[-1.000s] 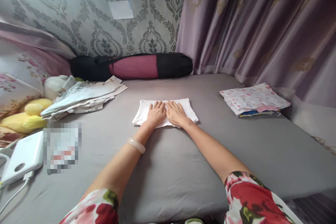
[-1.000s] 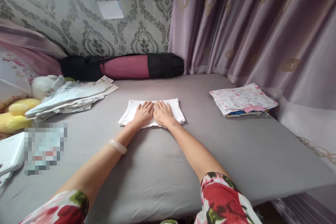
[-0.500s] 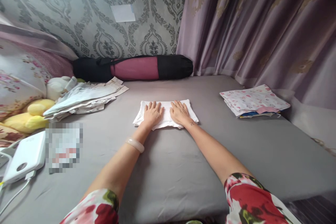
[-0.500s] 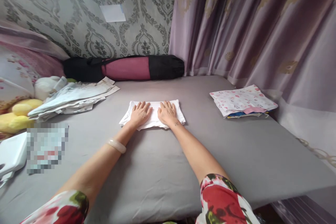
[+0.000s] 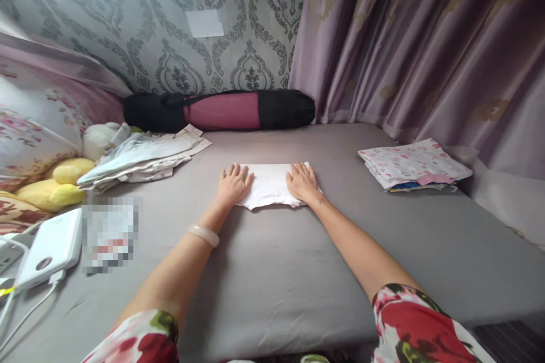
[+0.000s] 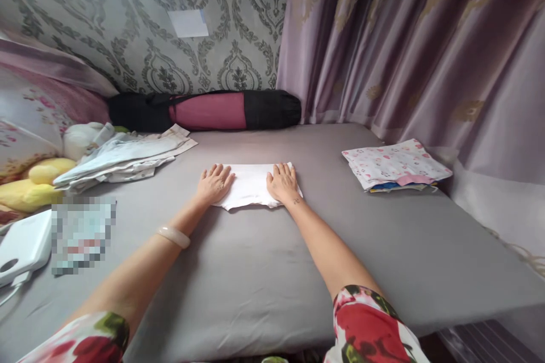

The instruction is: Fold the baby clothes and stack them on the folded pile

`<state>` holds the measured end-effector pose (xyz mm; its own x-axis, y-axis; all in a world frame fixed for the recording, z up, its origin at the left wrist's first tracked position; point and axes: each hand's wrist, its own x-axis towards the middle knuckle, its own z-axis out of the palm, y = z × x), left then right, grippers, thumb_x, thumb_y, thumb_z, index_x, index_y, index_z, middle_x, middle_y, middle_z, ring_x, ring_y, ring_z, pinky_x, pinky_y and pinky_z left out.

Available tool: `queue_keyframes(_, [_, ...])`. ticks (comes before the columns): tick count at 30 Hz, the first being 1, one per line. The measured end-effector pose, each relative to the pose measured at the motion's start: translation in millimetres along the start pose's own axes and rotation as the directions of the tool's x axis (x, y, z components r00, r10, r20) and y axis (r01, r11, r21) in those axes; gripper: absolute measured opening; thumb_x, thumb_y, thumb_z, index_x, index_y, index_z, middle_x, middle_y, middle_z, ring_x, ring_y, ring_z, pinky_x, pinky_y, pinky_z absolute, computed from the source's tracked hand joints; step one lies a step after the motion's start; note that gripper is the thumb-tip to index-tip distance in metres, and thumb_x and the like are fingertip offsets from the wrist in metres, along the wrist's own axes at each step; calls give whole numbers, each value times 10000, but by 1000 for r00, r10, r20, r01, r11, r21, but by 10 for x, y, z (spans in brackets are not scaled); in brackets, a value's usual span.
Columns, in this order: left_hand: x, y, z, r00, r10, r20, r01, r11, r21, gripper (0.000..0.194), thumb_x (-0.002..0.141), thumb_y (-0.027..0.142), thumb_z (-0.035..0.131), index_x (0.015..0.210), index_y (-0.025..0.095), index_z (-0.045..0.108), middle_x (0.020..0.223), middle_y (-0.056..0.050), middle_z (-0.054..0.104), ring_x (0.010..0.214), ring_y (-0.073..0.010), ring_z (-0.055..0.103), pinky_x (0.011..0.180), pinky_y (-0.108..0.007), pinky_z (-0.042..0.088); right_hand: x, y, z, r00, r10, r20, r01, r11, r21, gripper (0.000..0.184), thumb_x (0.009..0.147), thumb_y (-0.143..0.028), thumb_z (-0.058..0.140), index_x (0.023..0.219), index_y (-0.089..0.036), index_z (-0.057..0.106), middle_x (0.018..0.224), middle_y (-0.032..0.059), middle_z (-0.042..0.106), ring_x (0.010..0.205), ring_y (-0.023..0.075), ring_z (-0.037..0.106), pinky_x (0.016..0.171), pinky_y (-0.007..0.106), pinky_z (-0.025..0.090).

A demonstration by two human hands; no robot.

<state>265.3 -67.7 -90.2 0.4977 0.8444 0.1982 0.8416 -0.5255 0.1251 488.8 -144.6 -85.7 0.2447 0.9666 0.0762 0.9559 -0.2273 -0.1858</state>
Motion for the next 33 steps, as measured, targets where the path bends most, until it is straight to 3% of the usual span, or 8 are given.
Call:
queue_keyframes(6, [0,-235,3,998,15,65,-14,999,-30,486,995,488,266,1387,280,463,1495,-106,449,1406,-302,358,1138,-574,251,-8,195,-65,998,-22,62,21,1000,7,595,1014,-369,219,1501,-55,355,1598,146,284,1493,258,194,1209,429,139])
queue_keyframes(13, [27,-278,-32,982,14,189,-4,999,-50,574,1001,494,217,1469,194,362,1585,-154,316,1472,-312,258,1153,-582,217,-18,405,-82,992,-10,122,8,1000,14,638,1012,-405,200,1539,-50,255,1634,134,163,1509,244,132,1219,409,134])
queue_keyframes(16, [54,-252,-64,977,-2,211,7,1000,-25,605,995,508,221,1475,166,359,1590,-160,303,1485,-323,227,1161,-599,189,-30,377,-128,992,0,127,-1,1000,7,638,1010,-405,208,1538,-51,258,1634,143,156,1508,250,137,1221,430,125])
queue_keyframes(21, [94,-201,-71,993,-36,117,35,999,7,630,998,485,211,1480,106,358,1586,-183,299,1494,-310,207,1195,-558,153,-42,259,-178,996,-8,85,8,1000,-4,632,1014,-388,202,1535,-34,257,1629,152,168,1512,245,116,1225,433,90])
queue_keyframes(28, [62,-190,18,985,-41,169,35,999,41,661,1002,489,176,1480,68,352,1586,-174,305,1486,-299,235,1202,-515,179,-47,244,-83,995,10,103,-8,1000,-17,642,1015,-399,190,1530,-23,268,1624,144,200,1509,242,128,1221,411,111])
queue_keyframes(33, [63,-182,-14,981,-48,188,40,998,45,652,1002,481,178,1482,72,346,1593,-167,291,1487,-307,229,1193,-561,175,-39,254,-109,993,11,121,-9,1000,-15,648,1014,-398,187,1533,-16,256,1627,140,189,1510,246,122,1220,423,106])
